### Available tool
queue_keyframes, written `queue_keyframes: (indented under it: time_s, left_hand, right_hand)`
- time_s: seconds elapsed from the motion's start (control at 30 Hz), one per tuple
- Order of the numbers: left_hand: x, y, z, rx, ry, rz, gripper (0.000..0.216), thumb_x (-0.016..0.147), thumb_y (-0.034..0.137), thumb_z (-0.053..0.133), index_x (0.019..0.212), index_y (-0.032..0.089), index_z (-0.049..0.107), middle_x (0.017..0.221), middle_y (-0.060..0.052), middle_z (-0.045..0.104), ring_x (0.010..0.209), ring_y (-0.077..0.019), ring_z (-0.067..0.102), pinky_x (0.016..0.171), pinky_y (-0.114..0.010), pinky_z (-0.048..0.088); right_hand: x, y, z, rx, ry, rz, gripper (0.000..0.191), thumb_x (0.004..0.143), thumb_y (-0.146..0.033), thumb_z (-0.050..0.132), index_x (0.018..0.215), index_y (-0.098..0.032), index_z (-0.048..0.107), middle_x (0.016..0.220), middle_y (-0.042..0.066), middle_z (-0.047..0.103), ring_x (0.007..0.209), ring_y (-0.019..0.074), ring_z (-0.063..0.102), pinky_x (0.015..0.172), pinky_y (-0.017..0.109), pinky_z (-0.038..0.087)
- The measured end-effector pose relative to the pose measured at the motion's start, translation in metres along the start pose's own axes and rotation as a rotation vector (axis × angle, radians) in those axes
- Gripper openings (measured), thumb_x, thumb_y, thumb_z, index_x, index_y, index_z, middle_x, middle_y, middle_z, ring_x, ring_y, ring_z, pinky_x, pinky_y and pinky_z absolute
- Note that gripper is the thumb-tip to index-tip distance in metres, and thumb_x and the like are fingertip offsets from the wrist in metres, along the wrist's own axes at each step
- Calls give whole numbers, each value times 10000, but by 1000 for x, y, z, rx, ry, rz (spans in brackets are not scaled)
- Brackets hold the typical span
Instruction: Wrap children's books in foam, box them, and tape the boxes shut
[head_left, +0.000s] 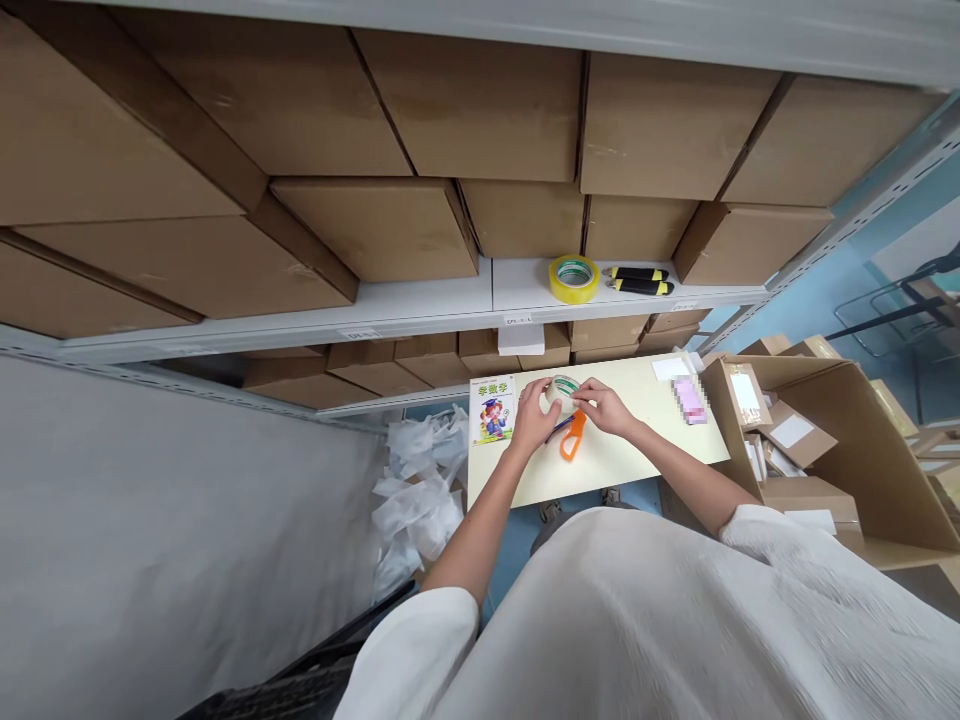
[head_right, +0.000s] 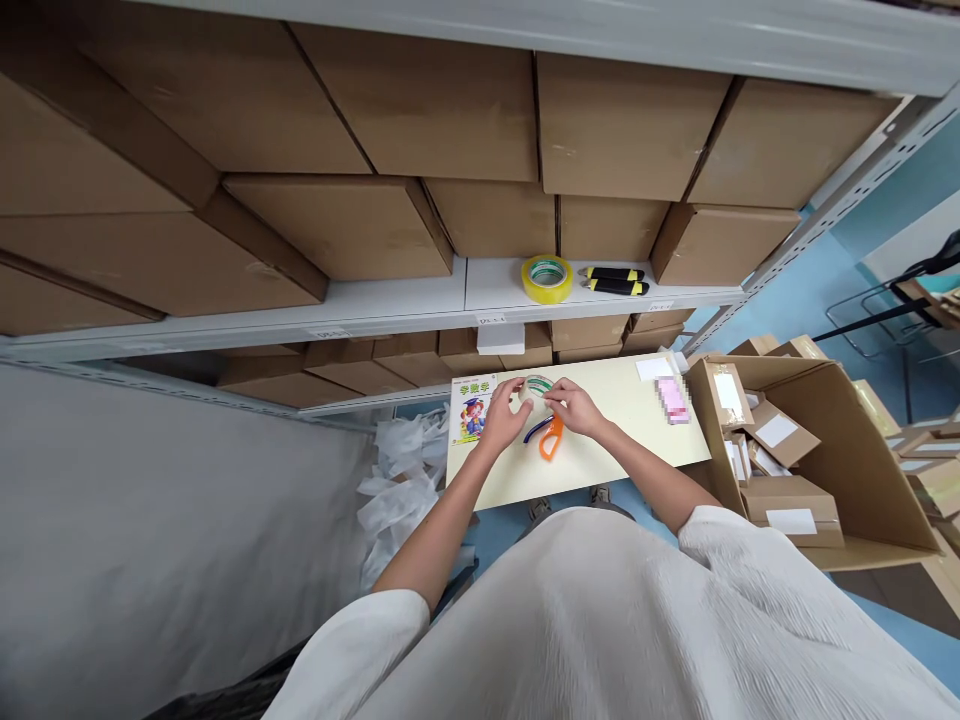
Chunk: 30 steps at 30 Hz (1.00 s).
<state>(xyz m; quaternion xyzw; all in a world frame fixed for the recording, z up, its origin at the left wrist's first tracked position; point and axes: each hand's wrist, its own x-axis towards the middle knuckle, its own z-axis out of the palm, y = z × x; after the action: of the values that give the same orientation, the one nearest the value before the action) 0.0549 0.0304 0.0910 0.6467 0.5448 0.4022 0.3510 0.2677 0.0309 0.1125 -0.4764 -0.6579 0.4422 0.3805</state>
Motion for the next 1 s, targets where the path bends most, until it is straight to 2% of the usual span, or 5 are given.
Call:
queue_keyframes:
  time_s: [0.43,0.6,0.73,0.87,1.0]
  left_hand:
    - [6,1,-24,-81,244,-41,317,875,247,665,1192,254,663,1231,-80,680,956,-204,666,875,-361,539]
    - [17,-17,-15,-229,396,-278,349,930,315,609,1274,258,618,1339,-113,691,1116,-239,688,966,-388,541]
    - [29,-25,-11,-443,262,-425,360,971,372,531,1296,262,642,1216,-95,791,1196,-266,722,983,-437,545]
    - [25,-18,-7,-419,204,-366,388,1018,467,435,1114,236,733,902,-66,813,1093,-252,748,1000,-427,546]
    - [15,-7,2,-366,120,-248,226,940,418,614,960,239,750,989,-71,814,1025,-249,744,999,-417,558]
  right_hand:
    - [15,-3,7,-146,72,-1,237,984,-471,701,1017,-289,849,1012,76,635,939,256,623,952,440,536]
    - [15,-2,4,-121,87,-2,235,978,-487,715,1004,-292,843,1040,81,644,991,270,629,990,447,524]
    - [13,-1,5,-137,54,-36,235,985,-481,710,1027,-292,843,1066,89,652,999,272,629,994,454,527]
    - [11,3,4,-223,46,-61,233,1022,-428,658,1050,-286,841,1070,102,654,994,279,627,987,463,518]
    - [11,6,3,-341,38,-109,215,1039,-375,638,1056,-294,837,1066,105,658,1030,290,620,991,455,506]
